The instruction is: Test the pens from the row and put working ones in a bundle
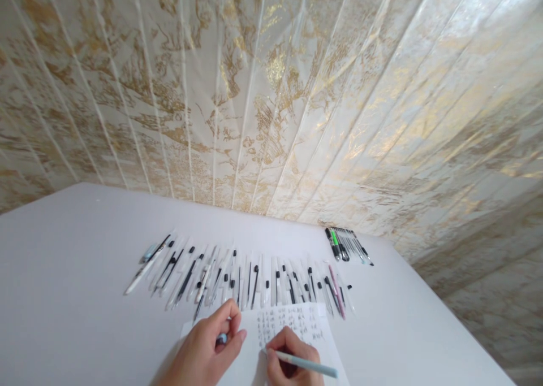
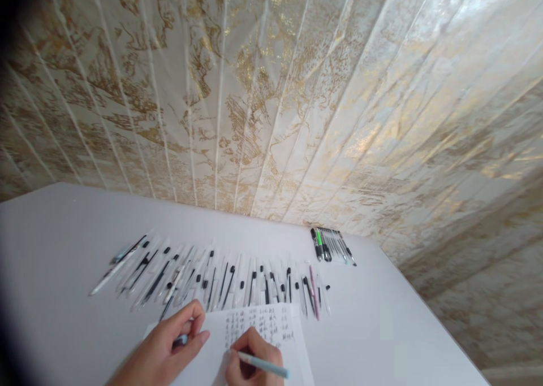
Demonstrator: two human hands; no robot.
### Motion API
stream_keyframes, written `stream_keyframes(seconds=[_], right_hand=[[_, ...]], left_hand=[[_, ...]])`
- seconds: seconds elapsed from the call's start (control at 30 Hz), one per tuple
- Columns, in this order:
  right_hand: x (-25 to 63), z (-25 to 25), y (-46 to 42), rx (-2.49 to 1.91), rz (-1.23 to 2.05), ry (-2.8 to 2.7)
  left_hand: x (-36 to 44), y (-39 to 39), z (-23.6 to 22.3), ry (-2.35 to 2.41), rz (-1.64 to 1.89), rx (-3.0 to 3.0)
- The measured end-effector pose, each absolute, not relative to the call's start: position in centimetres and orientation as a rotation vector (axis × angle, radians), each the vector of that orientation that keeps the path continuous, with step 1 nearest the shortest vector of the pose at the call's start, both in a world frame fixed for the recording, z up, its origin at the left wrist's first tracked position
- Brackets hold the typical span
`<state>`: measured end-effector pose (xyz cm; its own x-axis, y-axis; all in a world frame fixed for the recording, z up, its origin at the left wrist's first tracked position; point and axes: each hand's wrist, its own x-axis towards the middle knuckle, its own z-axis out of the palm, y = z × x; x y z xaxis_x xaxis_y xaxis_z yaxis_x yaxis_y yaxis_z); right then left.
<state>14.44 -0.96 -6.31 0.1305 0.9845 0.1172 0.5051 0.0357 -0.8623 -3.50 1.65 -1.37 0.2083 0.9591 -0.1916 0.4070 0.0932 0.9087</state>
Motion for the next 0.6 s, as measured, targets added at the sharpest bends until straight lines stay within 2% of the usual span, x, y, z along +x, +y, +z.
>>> stream_keyframes(seconds=[0.6], right_hand=[[14.49,-5.37,-0.88,-1.54,0.83,-1.434]], left_hand=[[-3.6,1.59,-1.32,1.323,0.698,1.46]])
